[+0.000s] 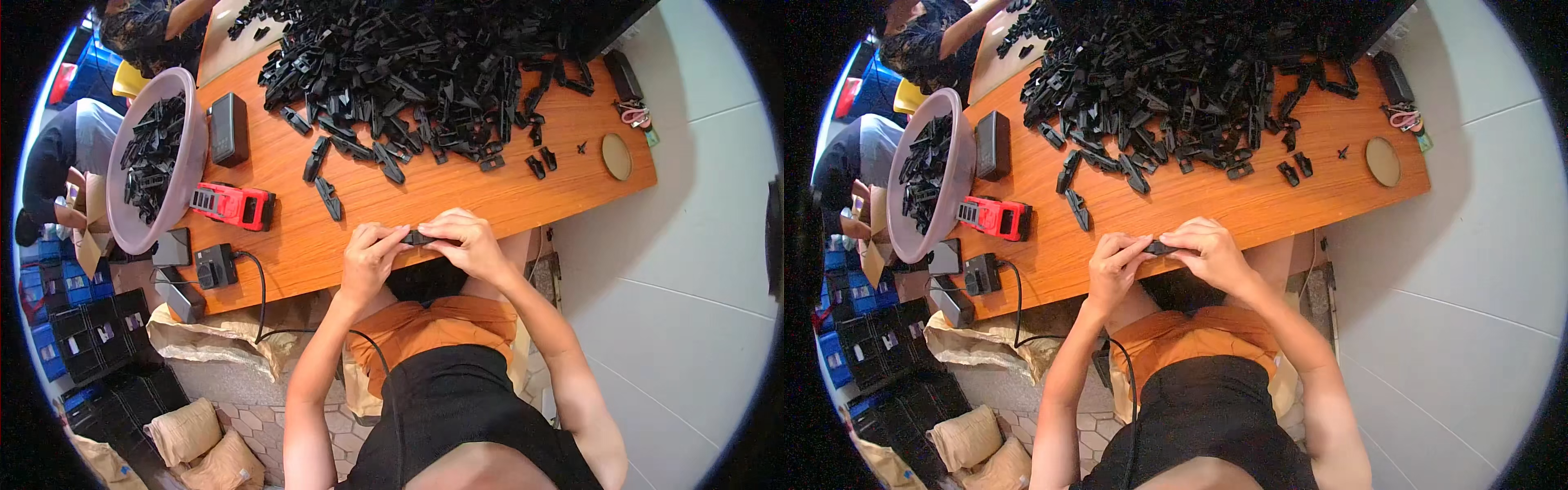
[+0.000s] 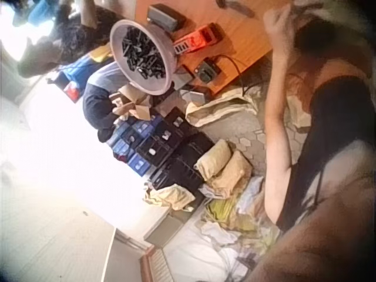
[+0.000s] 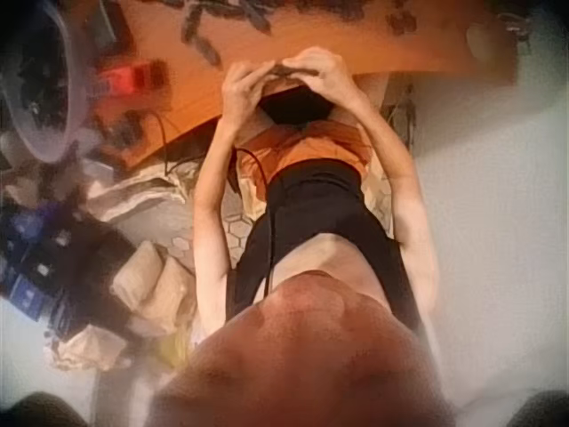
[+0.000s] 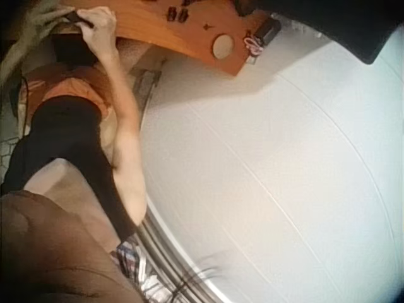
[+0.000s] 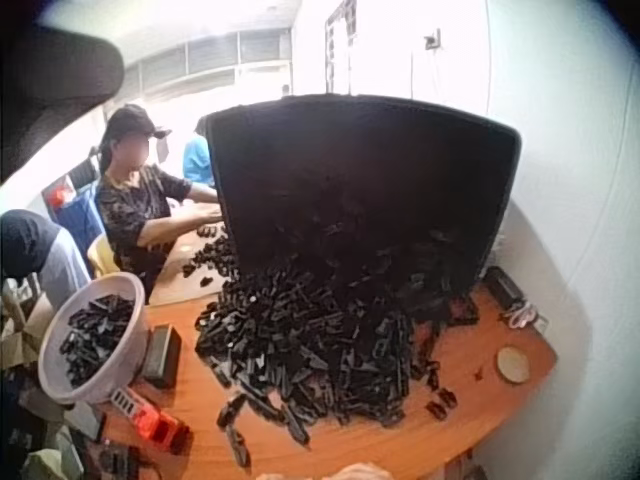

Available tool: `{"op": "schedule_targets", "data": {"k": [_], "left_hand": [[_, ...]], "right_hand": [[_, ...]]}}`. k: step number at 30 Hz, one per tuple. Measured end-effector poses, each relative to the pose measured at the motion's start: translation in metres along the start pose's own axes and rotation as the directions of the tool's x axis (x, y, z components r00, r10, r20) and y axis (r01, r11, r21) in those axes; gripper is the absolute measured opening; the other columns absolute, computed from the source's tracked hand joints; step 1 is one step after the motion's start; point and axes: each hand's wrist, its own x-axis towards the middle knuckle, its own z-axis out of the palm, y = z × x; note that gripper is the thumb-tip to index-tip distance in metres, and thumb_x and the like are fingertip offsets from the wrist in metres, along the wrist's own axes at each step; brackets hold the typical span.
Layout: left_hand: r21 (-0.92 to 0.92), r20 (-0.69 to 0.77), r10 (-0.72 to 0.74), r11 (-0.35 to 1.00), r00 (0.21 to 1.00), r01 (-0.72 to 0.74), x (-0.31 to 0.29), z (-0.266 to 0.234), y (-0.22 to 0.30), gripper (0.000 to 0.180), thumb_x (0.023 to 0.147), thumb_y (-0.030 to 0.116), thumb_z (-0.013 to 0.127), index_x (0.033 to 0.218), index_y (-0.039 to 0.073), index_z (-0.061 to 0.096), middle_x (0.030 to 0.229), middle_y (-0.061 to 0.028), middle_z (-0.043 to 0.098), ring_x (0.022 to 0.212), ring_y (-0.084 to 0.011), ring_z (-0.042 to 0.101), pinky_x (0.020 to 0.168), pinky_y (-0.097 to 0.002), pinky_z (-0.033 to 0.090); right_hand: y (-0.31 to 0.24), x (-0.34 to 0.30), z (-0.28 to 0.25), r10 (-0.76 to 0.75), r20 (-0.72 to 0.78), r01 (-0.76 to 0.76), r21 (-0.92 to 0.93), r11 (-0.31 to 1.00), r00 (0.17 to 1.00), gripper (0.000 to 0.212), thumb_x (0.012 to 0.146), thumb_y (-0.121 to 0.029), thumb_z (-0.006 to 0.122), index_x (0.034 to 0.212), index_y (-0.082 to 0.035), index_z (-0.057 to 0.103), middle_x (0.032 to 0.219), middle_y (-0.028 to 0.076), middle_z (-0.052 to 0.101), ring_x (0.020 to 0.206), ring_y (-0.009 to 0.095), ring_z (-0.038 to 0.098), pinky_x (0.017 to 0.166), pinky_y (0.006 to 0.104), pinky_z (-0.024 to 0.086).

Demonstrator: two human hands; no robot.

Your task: The person assembles small black plastic components by hand at a factory assembly table.

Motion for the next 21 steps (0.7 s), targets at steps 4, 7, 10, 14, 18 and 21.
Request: {"op": "schedule_targets", "data": {"k": [4,7,10,14,18,21], "left_hand": [[-0.024,-0.006,-0.022,0.999,1.000,0.022,0.014,0.001,0.010,0.043,0.069,0.012,0.079,0.110,0.007,0.067,0.091,-0.0091,0.064,0.088,-0.0281,0.058,0.082,-0.0372,0.046],[-0.017,-0.091,-0.057,0.998,0.994,0.056,0.039,0.001,0.021,0.040,0.074,0.019,0.076,0.109,0.003,0.064,0.096,-0.0122,0.061,0.092,-0.0306,0.056,0.081,-0.0391,0.045],[-0.117,-0.220,-0.148,0.985,0.964,0.125,0.069,0.007,0.023,0.036,0.079,0.018,0.072,0.109,0.002,0.060,0.102,-0.0143,0.059,0.097,-0.0321,0.054,0.083,-0.0403,0.045],[0.280,-0.397,-0.109,0.931,0.911,0.233,0.081,0.024,0.017,0.031,0.081,0.014,0.069,0.108,0.002,0.058,0.106,-0.0141,0.057,0.098,-0.0333,0.053,0.083,-0.0410,0.045],[0.385,-0.295,0.023,0.918,0.955,0.097,0.057,0.025,0.006,0.029,0.081,0.003,0.063,0.110,0.001,0.061,0.108,-0.0122,0.058,0.099,-0.0322,0.055,0.085,-0.0400,0.047],[0.463,-0.161,0.147,0.884,0.976,-0.057,0.032,0.012,0.009,0.037,0.075,-0.005,0.057,0.111,0.002,0.065,0.112,-0.0108,0.061,0.111,-0.0290,0.055,0.093,-0.0379,0.047]], "right_hand": [[-0.008,-0.009,-0.010,0.018,-0.028,-0.019,-0.041,0.999,0.999,0.028,0.071,-0.005,0.074,0.099,-0.004,0.071,0.093,0.008,0.068,0.090,0.025,0.061,0.081,0.0360,0.049],[-0.012,-0.018,-0.026,-0.022,0.039,0.026,-0.098,0.995,0.999,0.028,0.072,-0.005,0.073,0.100,-0.006,0.071,0.095,0.007,0.068,0.091,0.025,0.061,0.082,0.0364,0.049],[-0.017,-0.028,-0.029,-0.094,0.184,0.113,-0.101,0.988,0.979,0.028,0.073,-0.008,0.074,0.100,-0.007,0.070,0.100,0.006,0.067,0.096,0.025,0.059,0.085,0.0378,0.048],[-0.011,-0.022,-0.056,0.040,-0.134,-0.057,-0.128,0.990,0.990,0.023,0.076,-0.018,0.076,0.095,-0.008,0.070,0.100,0.008,0.066,0.096,0.025,0.060,0.083,0.0369,0.048],[0.030,-0.008,-0.104,0.178,-0.634,-0.456,-0.306,0.835,0.752,0.022,0.078,-0.015,0.074,0.094,-0.004,0.064,0.096,0.013,0.057,0.088,0.029,0.058,0.078,0.0386,0.048],[0.057,-0.010,-0.105,-0.114,-0.530,-0.283,-0.609,0.741,0.841,0.021,0.080,-0.012,0.071,0.098,-0.004,0.063,0.098,0.013,0.058,0.086,0.031,0.058,0.077,0.0387,0.049]]}}
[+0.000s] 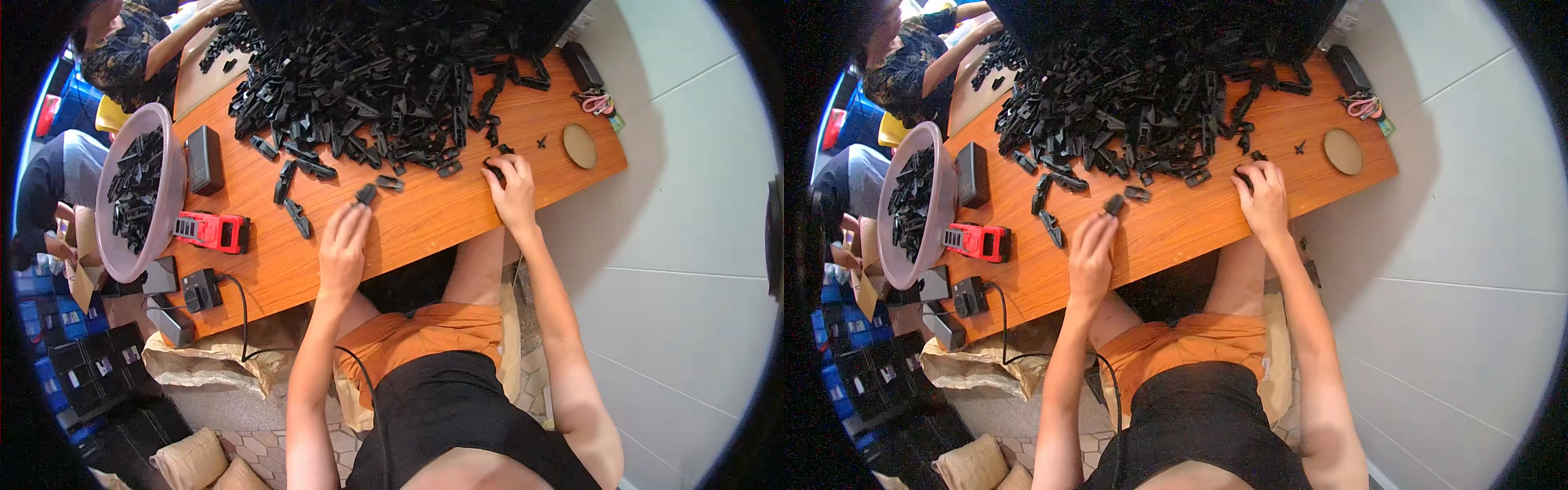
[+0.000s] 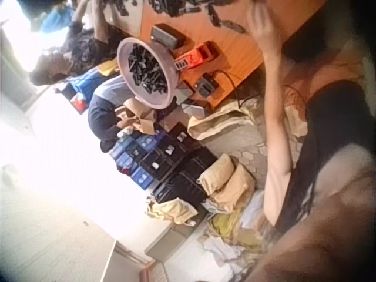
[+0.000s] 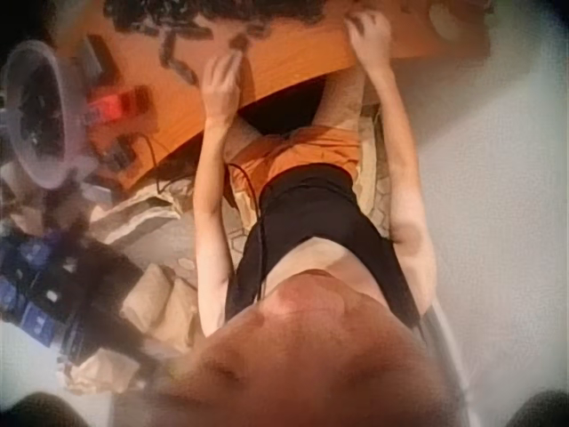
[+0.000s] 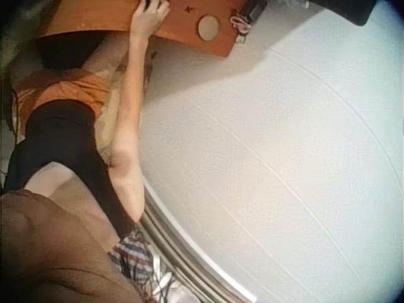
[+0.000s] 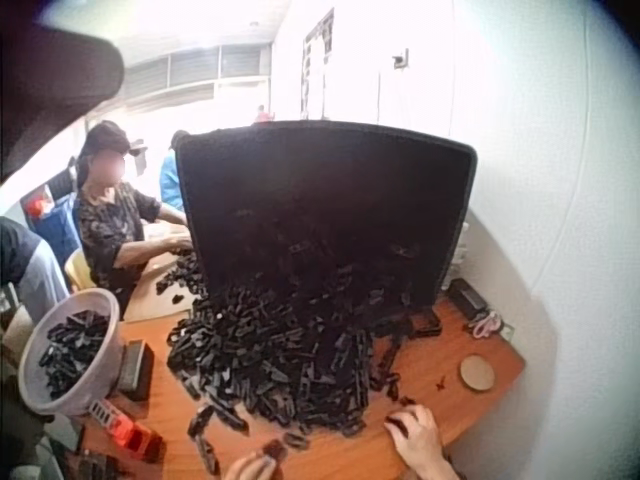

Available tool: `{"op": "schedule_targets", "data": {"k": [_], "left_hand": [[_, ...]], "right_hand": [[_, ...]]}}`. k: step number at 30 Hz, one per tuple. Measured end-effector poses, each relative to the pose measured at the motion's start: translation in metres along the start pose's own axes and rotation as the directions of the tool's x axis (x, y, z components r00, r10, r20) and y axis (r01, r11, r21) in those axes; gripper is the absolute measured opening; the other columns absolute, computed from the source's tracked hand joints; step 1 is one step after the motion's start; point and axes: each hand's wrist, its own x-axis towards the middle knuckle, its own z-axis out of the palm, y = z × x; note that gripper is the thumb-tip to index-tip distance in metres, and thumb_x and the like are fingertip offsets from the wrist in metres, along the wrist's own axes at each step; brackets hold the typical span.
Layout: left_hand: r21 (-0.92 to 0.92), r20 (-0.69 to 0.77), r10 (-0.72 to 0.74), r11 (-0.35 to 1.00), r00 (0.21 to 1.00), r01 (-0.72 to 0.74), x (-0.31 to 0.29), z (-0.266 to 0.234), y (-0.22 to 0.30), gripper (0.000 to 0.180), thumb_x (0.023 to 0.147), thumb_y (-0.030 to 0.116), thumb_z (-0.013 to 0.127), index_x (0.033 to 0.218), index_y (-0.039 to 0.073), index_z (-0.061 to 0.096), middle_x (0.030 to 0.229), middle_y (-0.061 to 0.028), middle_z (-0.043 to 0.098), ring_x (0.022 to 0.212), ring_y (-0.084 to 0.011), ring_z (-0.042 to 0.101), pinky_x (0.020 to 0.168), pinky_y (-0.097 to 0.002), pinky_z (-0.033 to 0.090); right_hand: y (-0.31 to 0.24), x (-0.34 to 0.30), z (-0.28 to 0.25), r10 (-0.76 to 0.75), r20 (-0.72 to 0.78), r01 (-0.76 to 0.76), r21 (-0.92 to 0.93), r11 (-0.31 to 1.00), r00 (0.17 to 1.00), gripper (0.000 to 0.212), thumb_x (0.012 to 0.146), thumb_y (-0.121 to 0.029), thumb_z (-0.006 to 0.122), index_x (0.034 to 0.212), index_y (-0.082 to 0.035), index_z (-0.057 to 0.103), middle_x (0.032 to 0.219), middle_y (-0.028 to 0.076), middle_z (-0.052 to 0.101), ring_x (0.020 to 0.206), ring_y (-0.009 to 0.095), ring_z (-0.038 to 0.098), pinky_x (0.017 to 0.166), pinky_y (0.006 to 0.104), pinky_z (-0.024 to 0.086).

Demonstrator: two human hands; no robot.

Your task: The person assembles small black plastic components by hand at a factory assembly table.

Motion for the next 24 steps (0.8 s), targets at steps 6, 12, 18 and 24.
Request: {"op": "schedule_targets", "data": {"k": [6,12,18,24], "left_hand": [[-0.236,0.191,0.167,0.964,0.967,-0.120,-0.009,-0.041,0.004,0.034,0.078,-0.002,0.065,0.112,0.001,0.063,0.114,-0.0126,0.060,0.114,-0.0306,0.055,0.095,-0.0400,0.046],[-0.235,0.048,-0.145,0.960,0.988,0.152,-0.011,-0.016,0.001,0.034,0.075,0.007,0.073,0.108,0.006,0.063,0.100,-0.0113,0.061,0.092,-0.0292,0.057,0.080,-0.0378,0.044],[-0.354,0.092,-0.118,0.924,0.989,0.143,-0.022,-0.017,-0.007,0.026,0.076,0.001,0.070,0.101,0.005,0.066,0.096,-0.0091,0.065,0.092,-0.0283,0.059,0.082,-0.0375,0.046],[-0.432,0.094,-0.180,0.879,0.979,0.203,-0.020,-0.019,-0.007,0.022,0.075,0.000,0.071,0.096,0.004,0.068,0.094,-0.0099,0.067,0.090,-0.0283,0.061,0.081,-0.0373,0.047]], "right_hand": [[-0.051,-0.012,0.002,0.121,0.067,-0.138,0.394,0.909,0.990,0.014,0.082,-0.002,0.067,0.096,-0.002,0.064,0.101,0.013,0.060,0.089,0.029,0.061,0.075,0.0350,0.051],[-0.098,-0.023,0.015,-0.050,0.144,-0.045,0.589,0.807,0.988,0.024,0.083,0.003,0.065,0.107,0.000,0.063,0.103,0.011,0.060,0.087,0.021,0.063,0.070,0.0287,0.053],[-0.123,-0.028,0.018,-0.094,0.304,-0.160,0.709,0.687,0.948,0.034,0.080,0.006,0.067,0.113,-0.002,0.065,0.095,0.009,0.059,0.089,0.018,0.062,0.071,0.0264,0.053],[-0.114,-0.037,0.024,-0.194,0.349,-0.073,0.625,0.777,0.917,0.030,0.075,0.001,0.071,0.105,-0.002,0.069,0.091,0.009,0.062,0.082,0.024,0.061,0.072,0.0316,0.050]]}}
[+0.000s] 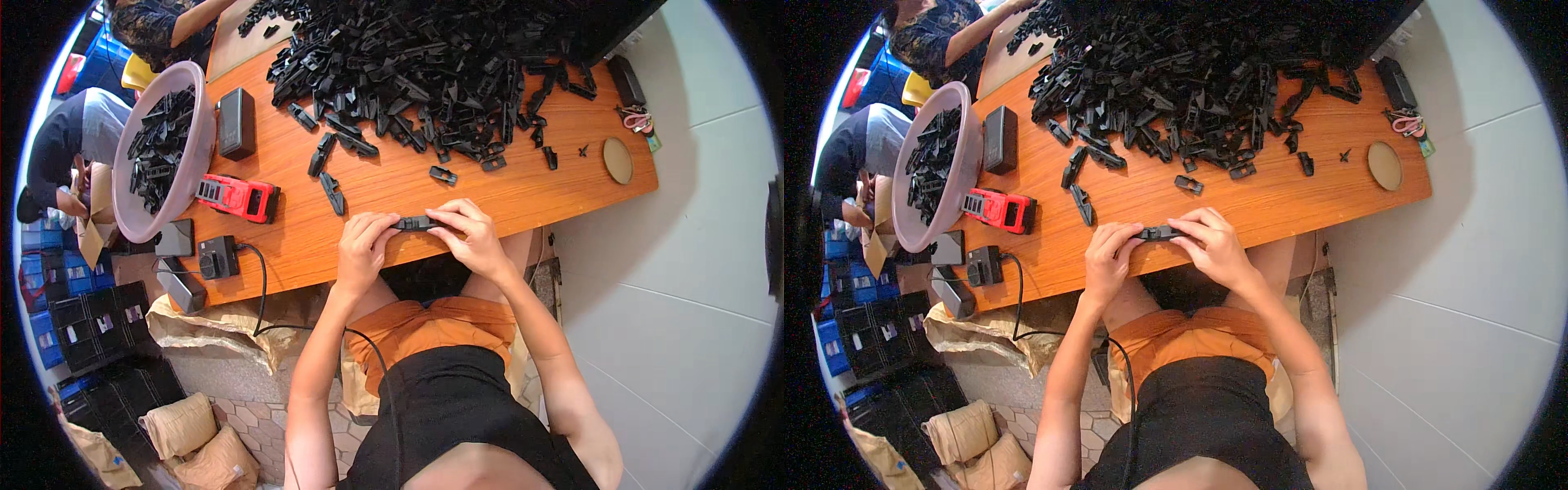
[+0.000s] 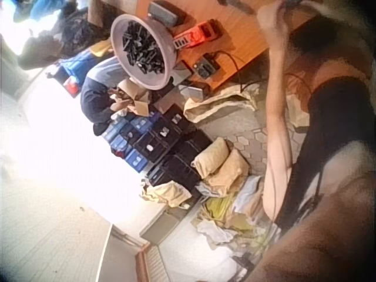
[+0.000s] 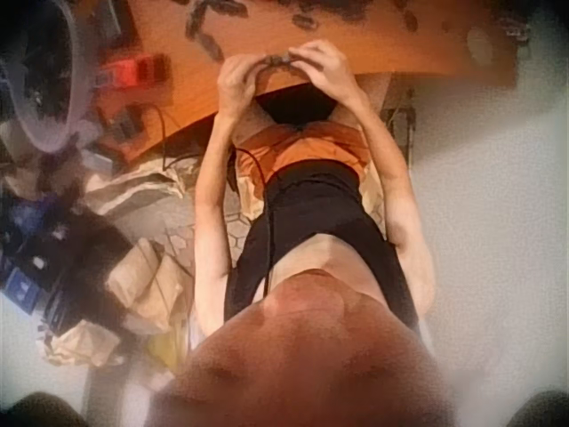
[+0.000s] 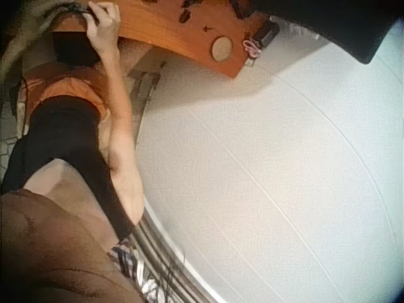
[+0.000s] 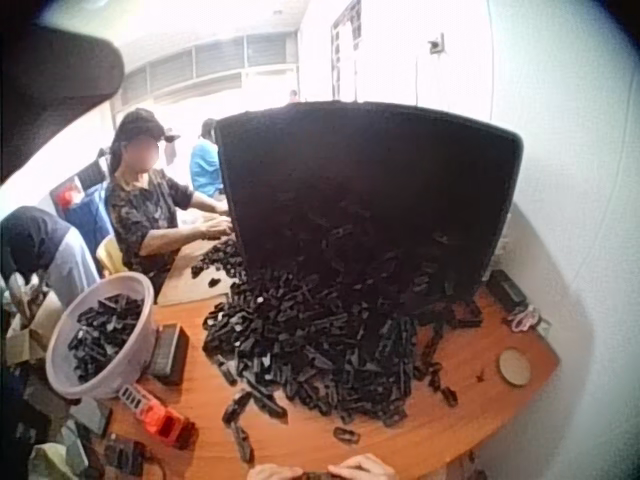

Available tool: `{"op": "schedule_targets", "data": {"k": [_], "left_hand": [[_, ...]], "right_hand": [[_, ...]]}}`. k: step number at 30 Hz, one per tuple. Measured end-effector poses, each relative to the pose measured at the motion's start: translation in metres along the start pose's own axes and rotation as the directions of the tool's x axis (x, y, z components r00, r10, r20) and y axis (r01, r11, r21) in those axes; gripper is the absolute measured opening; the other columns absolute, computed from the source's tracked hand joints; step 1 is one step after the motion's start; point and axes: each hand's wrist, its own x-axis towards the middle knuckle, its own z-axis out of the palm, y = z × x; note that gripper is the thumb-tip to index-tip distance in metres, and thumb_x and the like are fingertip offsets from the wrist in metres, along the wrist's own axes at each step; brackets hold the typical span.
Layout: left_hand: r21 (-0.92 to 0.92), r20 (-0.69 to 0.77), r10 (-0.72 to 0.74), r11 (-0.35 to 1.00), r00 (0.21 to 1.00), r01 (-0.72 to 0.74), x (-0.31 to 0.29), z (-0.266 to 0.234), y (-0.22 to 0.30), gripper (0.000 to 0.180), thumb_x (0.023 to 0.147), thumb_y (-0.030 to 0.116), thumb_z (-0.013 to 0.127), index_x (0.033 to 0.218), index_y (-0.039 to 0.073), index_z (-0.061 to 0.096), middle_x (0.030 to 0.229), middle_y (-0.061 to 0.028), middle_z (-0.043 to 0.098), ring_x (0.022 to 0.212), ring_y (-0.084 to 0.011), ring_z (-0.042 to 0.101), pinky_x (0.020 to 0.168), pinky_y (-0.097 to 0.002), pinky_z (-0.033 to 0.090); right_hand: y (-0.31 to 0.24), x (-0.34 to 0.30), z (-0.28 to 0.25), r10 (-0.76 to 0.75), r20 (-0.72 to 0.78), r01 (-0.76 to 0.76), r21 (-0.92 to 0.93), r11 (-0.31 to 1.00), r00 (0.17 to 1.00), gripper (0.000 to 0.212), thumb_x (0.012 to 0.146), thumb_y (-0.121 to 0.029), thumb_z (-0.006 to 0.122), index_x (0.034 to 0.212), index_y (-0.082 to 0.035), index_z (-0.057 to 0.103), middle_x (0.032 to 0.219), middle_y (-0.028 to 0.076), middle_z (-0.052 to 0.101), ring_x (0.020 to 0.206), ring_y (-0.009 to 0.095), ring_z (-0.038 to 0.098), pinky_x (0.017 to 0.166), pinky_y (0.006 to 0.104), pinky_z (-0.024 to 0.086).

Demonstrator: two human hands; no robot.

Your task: The person assembles small black plastic components by hand at a factory assembly table.

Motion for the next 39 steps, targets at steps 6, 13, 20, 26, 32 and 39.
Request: {"op": "schedule_targets", "data": {"k": [6,13,20,26,32,39], "left_hand": [[0.009,0.010,-0.015,1.000,1.000,0.015,0.002,-0.002,-0.001,0.024,0.073,-0.003,0.071,0.096,0.004,0.069,0.092,-0.0106,0.068,0.088,-0.0275,0.063,0.078,-0.0353,0.050],[-0.017,0.073,0.034,0.999,0.997,-0.033,0.002,-0.004,0.007,0.019,0.074,0.005,0.072,0.093,0.006,0.069,0.088,-0.0089,0.067,0.086,-0.0270,0.062,0.081,-0.0363,0.047],[0.390,-0.253,0.049,0.919,0.966,0.055,0.013,-0.026,-0.006,0.028,0.078,0.008,0.074,0.104,0.004,0.064,0.095,-0.0097,0.060,0.085,-0.0257,0.059,0.082,-0.0367,0.046],[0.172,-0.181,-0.143,0.969,0.973,0.175,-0.004,-0.028,-0.026,0.025,0.082,0.004,0.070,0.106,0.002,0.062,0.092,-0.0133,0.061,0.082,-0.0229,0.060,0.069,-0.0326,0.049],[0.255,-0.061,0.028,0.967,0.998,-0.011,-0.018,-0.025,-0.013,0.026,0.084,0.000,0.064,0.109,-0.001,0.060,0.114,-0.0156,0.061,0.103,-0.0333,0.057,0.088,-0.0394,0.047],[0.204,0.006,0.038,0.978,0.999,-0.039,-0.014,-0.024,-0.013,0.027,0.077,0.001,0.069,0.104,0.007,0.068,0.096,-0.0090,0.060,0.094,-0.0297,0.054,0.082,-0.0393,0.045]], "right_hand": [[0.005,0.000,0.001,0.022,0.009,-0.022,0.046,0.999,1.000,0.030,0.070,-0.001,0.074,0.100,-0.003,0.070,0.087,0.009,0.064,0.082,0.024,0.060,0.073,0.0328,0.050],[0.005,0.000,0.004,0.030,0.065,-0.035,0.075,0.997,0.997,0.029,0.070,-0.004,0.075,0.099,-0.005,0.071,0.087,0.007,0.064,0.084,0.024,0.059,0.076,0.0344,0.048],[-0.020,-0.011,-0.019,-0.193,0.448,0.191,0.050,0.980,0.873,0.021,0.074,-0.012,0.075,0.094,-0.008,0.071,0.091,0.006,0.062,0.092,0.024,0.057,0.082,0.0348,0.045],[0.020,0.045,-0.013,0.012,-0.103,-0.037,-0.242,0.970,0.995,0.029,0.077,-0.011,0.072,0.101,-0.001,0.059,0.098,0.013,0.056,0.095,0.032,0.055,0.083,0.0374,0.047],[0.014,0.049,-0.004,-0.111,-0.037,0.085,-0.423,0.902,0.993,0.027,0.079,-0.008,0.070,0.102,-0.002,0.060,0.097,0.013,0.056,0.090,0.030,0.058,0.080,0.0378,0.049],[0.002,0.027,0.005,0.193,0.124,-0.222,0.307,0.925,0.973,0.022,0.079,-0.001,0.072,0.099,0.002,0.063,0.097,0.006,0.066,0.090,0.011,0.063,0.081,0.0262,0.051]]}}
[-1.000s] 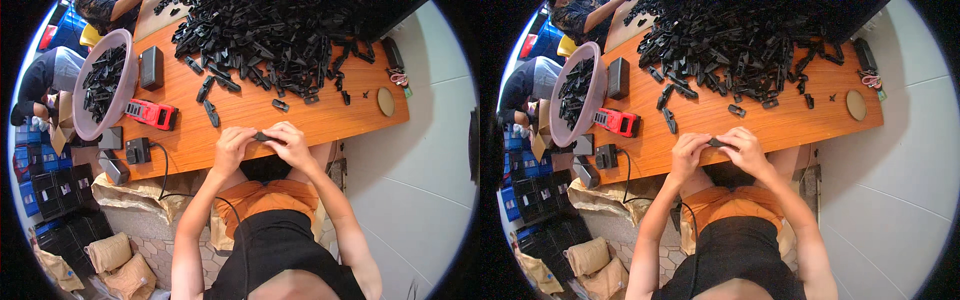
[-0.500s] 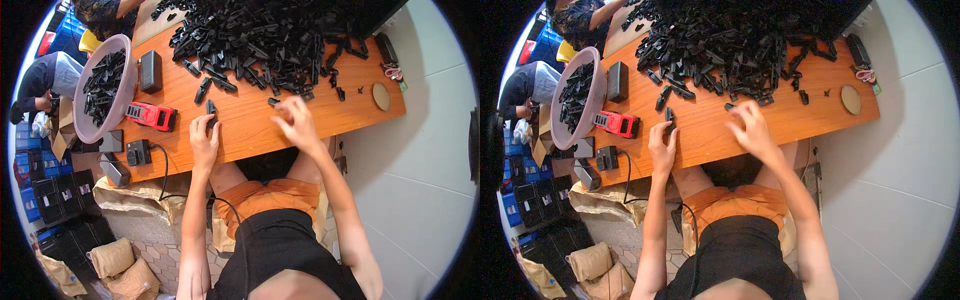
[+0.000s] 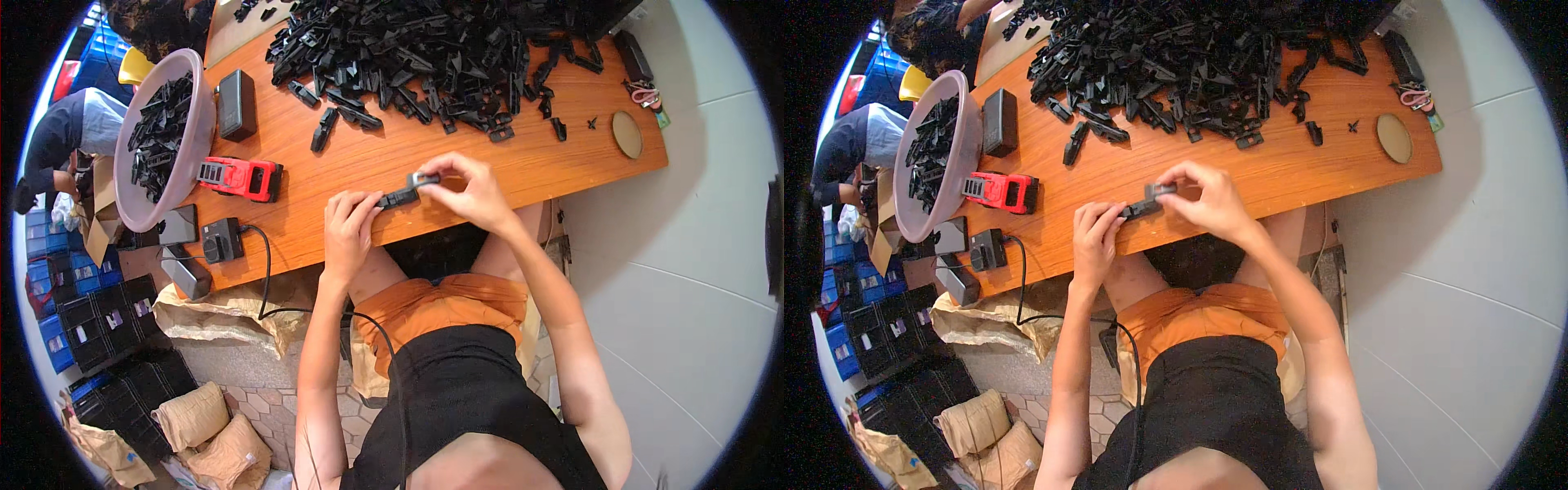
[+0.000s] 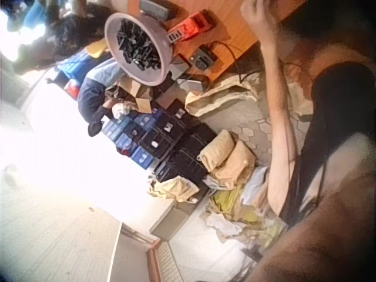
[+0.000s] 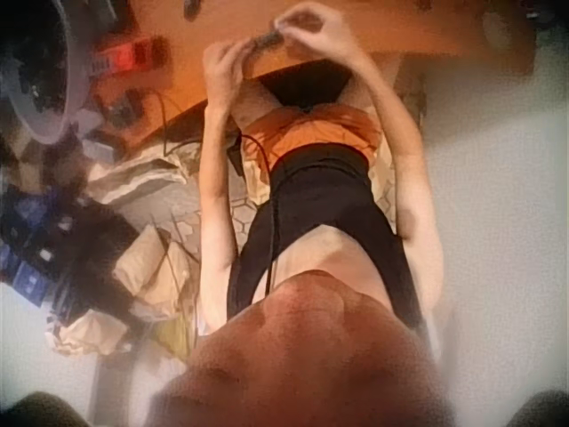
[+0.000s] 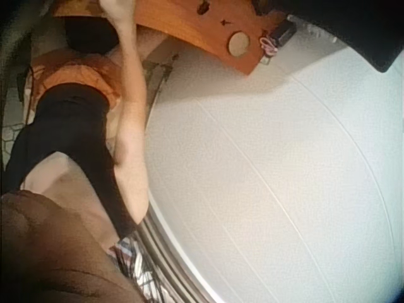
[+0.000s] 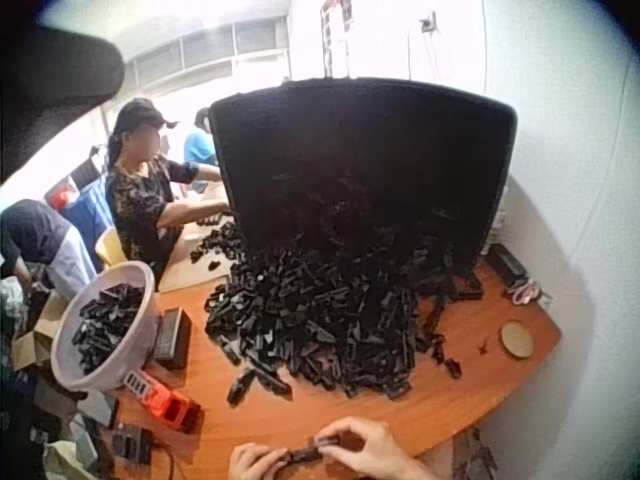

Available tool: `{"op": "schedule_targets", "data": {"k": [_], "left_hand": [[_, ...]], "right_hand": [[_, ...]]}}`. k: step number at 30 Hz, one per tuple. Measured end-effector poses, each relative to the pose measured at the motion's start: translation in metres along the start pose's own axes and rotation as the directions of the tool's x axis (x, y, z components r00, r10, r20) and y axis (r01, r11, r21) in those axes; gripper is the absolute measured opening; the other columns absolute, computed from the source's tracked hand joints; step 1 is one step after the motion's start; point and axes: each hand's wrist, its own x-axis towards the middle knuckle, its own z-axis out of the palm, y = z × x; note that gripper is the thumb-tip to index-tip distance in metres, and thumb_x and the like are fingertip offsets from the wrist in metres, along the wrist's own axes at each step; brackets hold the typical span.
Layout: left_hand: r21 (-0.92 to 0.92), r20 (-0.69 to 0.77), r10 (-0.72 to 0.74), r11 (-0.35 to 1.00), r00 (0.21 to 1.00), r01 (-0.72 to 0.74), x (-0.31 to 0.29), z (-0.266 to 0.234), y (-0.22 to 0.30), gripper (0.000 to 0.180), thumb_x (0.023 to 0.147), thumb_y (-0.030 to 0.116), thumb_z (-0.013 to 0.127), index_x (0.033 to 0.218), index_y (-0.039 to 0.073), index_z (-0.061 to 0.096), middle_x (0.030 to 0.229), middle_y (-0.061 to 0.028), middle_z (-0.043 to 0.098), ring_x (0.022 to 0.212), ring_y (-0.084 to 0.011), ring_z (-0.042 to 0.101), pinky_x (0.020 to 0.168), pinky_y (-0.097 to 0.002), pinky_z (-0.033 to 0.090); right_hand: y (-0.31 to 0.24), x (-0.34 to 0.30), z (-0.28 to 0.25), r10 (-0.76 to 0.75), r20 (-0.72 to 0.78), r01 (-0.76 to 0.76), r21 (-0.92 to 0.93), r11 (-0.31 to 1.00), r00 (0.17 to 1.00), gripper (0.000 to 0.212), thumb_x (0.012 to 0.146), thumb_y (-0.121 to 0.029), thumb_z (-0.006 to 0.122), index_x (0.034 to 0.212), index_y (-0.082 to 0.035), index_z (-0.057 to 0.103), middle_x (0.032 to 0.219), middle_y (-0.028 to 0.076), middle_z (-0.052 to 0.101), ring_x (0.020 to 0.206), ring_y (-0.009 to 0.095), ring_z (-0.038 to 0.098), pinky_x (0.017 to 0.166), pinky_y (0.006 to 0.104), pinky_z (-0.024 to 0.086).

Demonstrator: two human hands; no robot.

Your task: The person assembles small black plastic components by hand at a factory assembly table.

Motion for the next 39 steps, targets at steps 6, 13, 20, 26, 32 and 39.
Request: {"op": "schedule_targets", "data": {"k": [6,13,20,26,32,39], "left_hand": [[-0.049,0.018,-0.033,0.998,0.999,0.034,-0.001,0.000,-0.005,0.029,0.075,0.004,0.072,0.103,0.011,0.071,0.088,-0.0059,0.063,0.093,-0.0269,0.057,0.083,-0.0382,0.045],[-0.059,0.018,-0.044,0.997,0.999,0.045,0.000,0.001,-0.007,0.028,0.074,0.006,0.072,0.101,0.012,0.072,0.087,-0.0040,0.065,0.094,-0.0248,0.059,0.082,-0.0373,0.044],[-0.078,0.032,-0.052,0.995,0.998,0.054,-0.001,-0.001,-0.005,0.030,0.075,0.003,0.071,0.103,0.013,0.072,0.084,-0.0032,0.065,0.090,-0.0237,0.059,0.082,-0.0356,0.043],[-0.034,0.073,0.048,0.998,0.996,-0.045,0.006,-0.004,-0.001,0.029,0.075,0.008,0.070,0.104,0.014,0.071,0.085,-0.0014,0.065,0.091,-0.0219,0.060,0.082,-0.0360,0.043],[-0.104,0.187,0.088,0.992,0.978,-0.069,0.011,-0.002,-0.003,0.029,0.077,0.006,0.069,0.105,0.012,0.070,0.093,-0.0035,0.067,0.093,-0.0237,0.060,0.086,-0.0363,0.043],[0.310,-0.001,0.210,0.930,0.978,-0.199,0.090,-0.012,-0.041,0.038,0.078,0.008,0.068,0.115,0.010,0.059,0.118,-0.0060,0.058,0.113,-0.0270,0.052,0.094,-0.0393,0.042]], "right_hand": [[0.008,-0.006,0.006,-0.222,0.042,0.225,-0.238,0.945,0.974,0.027,0.072,-0.007,0.076,0.098,-0.003,0.069,0.090,0.010,0.069,0.084,0.026,0.065,0.075,0.0330,0.051],[0.012,-0.003,0.008,-0.275,0.007,0.272,-0.173,0.946,0.961,0.027,0.069,-0.001,0.076,0.096,-0.002,0.071,0.095,0.010,0.070,0.089,0.025,0.065,0.079,0.0333,0.052],[0.009,-0.004,0.007,-0.236,0.067,0.244,-0.166,0.955,0.969,0.027,0.070,-0.001,0.076,0.097,-0.003,0.071,0.097,0.009,0.071,0.091,0.024,0.066,0.080,0.0330,0.053],[0.007,-0.005,0.015,-0.225,0.074,0.236,-0.210,0.949,0.972,0.026,0.070,-0.005,0.077,0.095,-0.004,0.071,0.096,0.008,0.071,0.092,0.023,0.065,0.081,0.0335,0.049],[0.008,-0.014,0.009,-0.239,0.060,0.246,-0.279,0.928,0.969,0.025,0.070,-0.010,0.078,0.094,-0.007,0.071,0.095,0.005,0.071,0.095,0.022,0.063,0.083,0.0345,0.045],[-0.013,-0.042,-0.034,-0.284,0.153,0.320,-0.329,0.888,0.946,0.023,0.074,-0.025,0.078,0.089,-0.008,0.072,0.101,0.007,0.067,0.102,0.025,0.060,0.087,0.0378,0.046]]}}
